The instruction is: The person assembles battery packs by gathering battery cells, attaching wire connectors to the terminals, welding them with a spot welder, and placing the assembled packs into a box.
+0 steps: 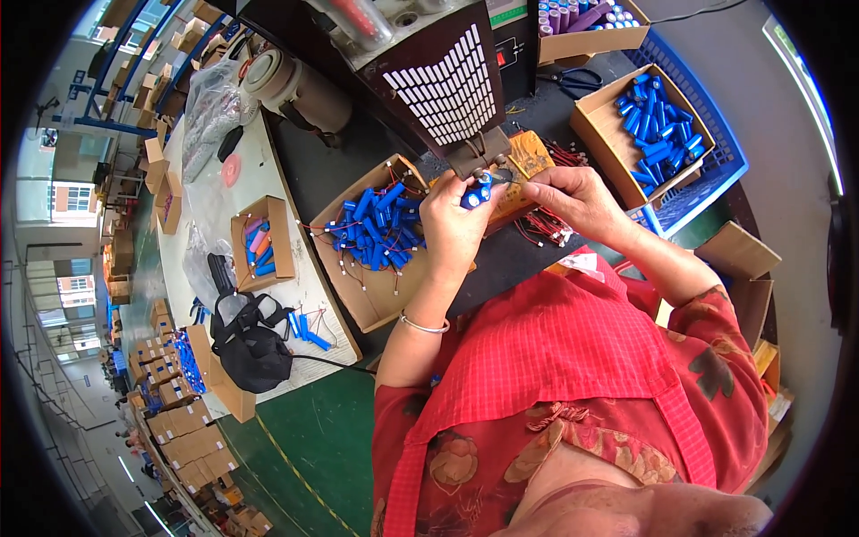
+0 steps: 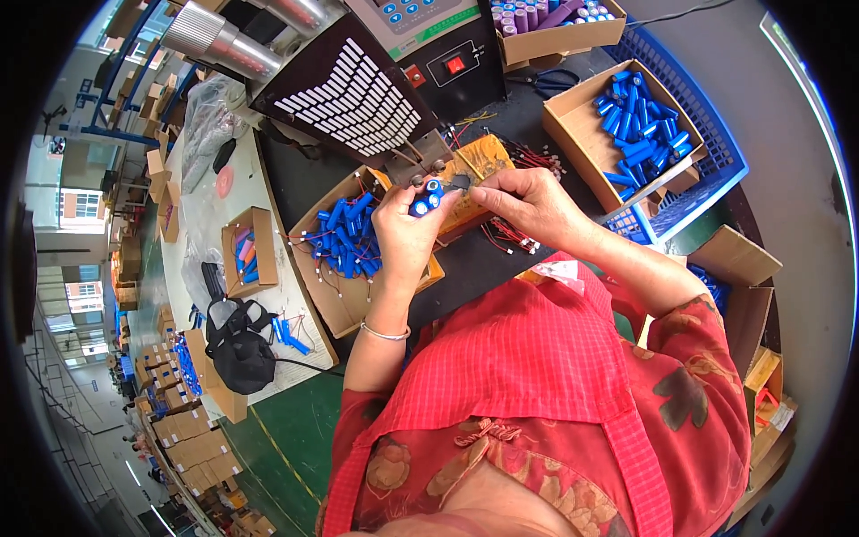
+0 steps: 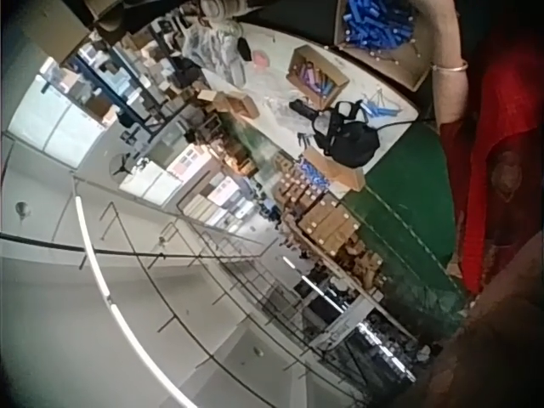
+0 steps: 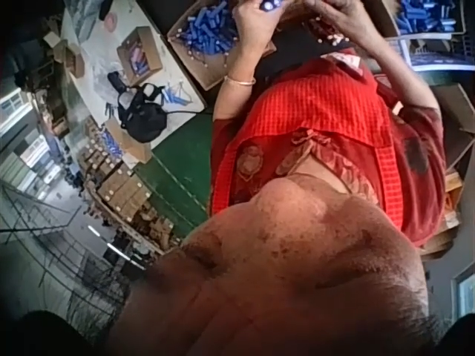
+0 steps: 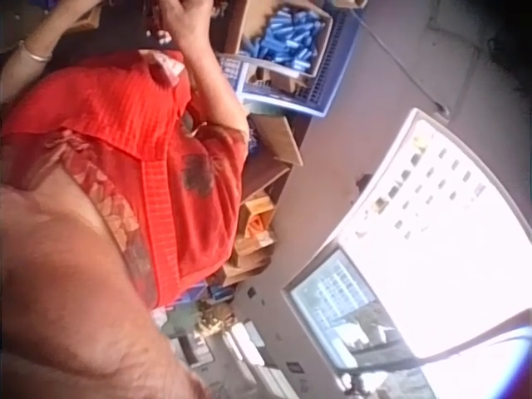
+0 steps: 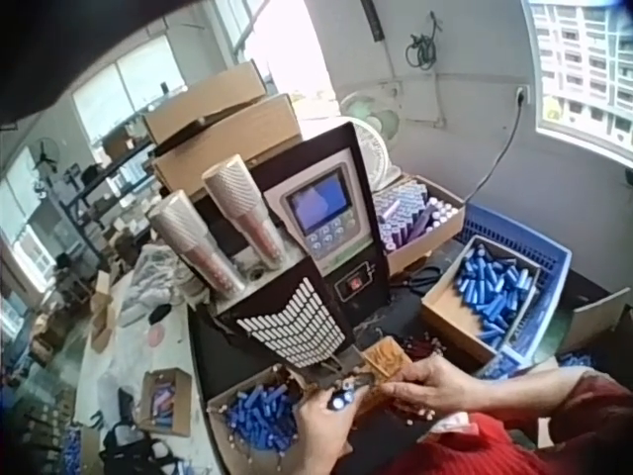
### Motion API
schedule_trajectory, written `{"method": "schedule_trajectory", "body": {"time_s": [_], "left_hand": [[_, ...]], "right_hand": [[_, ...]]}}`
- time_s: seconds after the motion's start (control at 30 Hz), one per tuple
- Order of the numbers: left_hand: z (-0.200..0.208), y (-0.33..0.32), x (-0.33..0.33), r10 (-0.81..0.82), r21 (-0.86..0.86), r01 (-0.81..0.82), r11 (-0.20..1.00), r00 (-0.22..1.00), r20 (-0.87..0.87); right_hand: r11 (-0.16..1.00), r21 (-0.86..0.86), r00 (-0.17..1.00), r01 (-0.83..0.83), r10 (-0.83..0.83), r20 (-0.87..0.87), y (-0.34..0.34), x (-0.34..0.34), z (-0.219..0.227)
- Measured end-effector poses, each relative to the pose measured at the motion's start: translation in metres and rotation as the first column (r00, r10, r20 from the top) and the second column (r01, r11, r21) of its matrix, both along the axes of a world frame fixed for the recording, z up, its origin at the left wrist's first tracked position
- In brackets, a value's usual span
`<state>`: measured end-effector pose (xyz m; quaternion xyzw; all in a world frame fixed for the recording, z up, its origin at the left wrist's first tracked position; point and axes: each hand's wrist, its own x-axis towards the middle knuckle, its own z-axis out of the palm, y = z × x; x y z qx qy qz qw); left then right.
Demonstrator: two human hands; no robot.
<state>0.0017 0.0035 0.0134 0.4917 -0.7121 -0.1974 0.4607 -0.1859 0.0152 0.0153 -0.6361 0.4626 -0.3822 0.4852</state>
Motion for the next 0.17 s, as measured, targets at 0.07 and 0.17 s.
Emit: {"method": "schedule_trajectory", "body": {"time_s": [0.07, 0.17], "left_hand": [[-0.0015, -0.0041, -0.0009, -0.017, -0.023, 0.017, 1.0, 1.0, -0.004], [-0.003, -0.0078, -0.0022, -0.033, -0.04, 0.034, 0.999, 0.999, 0.012]], "right_hand": [[1.0, 0.03, 1.0, -0.004, 0.004, -0.007, -0.0029, 0.003, 0.003], [0.999, 0.008, 0.999, -0.047, 0.046, 0.006, -0.0095, 0.0047, 0.0045]]}}
